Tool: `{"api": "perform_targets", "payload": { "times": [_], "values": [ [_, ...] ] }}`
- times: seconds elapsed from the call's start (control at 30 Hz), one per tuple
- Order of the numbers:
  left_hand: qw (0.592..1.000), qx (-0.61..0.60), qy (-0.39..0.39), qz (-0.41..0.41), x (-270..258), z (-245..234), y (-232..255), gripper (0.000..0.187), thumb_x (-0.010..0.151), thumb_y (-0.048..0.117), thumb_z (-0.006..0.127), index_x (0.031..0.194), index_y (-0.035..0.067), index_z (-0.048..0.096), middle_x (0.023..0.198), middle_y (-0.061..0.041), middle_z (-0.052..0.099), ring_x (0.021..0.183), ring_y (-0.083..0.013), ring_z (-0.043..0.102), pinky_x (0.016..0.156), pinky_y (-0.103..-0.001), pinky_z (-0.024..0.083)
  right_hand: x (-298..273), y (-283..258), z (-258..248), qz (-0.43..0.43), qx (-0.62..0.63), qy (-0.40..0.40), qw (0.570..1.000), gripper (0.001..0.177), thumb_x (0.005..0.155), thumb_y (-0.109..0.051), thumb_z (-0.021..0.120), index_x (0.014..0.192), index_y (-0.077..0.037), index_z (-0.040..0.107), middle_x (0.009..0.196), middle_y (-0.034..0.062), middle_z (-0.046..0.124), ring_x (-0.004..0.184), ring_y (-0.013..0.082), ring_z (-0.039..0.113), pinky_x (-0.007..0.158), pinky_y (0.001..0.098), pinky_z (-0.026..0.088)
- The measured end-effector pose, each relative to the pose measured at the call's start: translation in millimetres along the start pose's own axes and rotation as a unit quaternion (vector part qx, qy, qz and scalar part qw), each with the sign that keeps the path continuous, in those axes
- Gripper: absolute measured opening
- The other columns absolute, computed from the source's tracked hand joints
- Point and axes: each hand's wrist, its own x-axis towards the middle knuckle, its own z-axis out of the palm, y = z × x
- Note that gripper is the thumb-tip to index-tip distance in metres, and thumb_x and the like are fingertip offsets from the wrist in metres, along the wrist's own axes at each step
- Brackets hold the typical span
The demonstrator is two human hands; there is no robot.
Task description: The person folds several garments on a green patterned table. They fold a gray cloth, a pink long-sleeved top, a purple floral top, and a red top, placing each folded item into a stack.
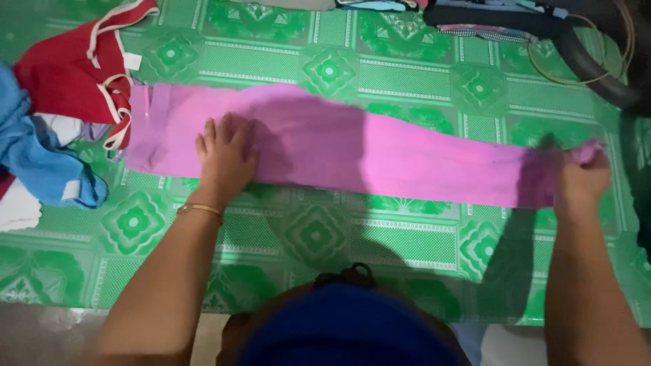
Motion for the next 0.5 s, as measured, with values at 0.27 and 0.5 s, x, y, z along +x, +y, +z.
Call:
{"api": "perform_targets", "payload": {
  "times": [0.27,0.5],
  "values": [
    [0.954,-0.299,-0.028,-0.011,22,-11,87,0.038,0.094,0.022,0.064,0.131,0.014,0.063,0.125,-0.016,0.065,0.109,-0.0341,0.065,0.093,-0.046,0.053,-132,-219,220,-0.111,-0.103,-0.169,0.974,0.04,0.094,-0.014,0.081,0.124,-0.006,0.056,0.103,0.005,0.062,0.09,0.0145,0.059,0.076,0.0303,0.051],
    [0.914,-0.381,-0.108,-0.084,15,12,109,0.031,0.094,0.02,0.059,0.121,0.013,0.072,0.098,-0.015,0.077,0.09,-0.0293,0.076,0.081,-0.04,0.058,-173,-190,244,-0.017,0.031,-0.228,0.973,0.032,0.094,-0.006,0.067,0.125,-0.005,0.06,0.112,0.0068,0.07,0.099,0.0119,0.071,0.087,0.0268,0.06]
  ]
}}
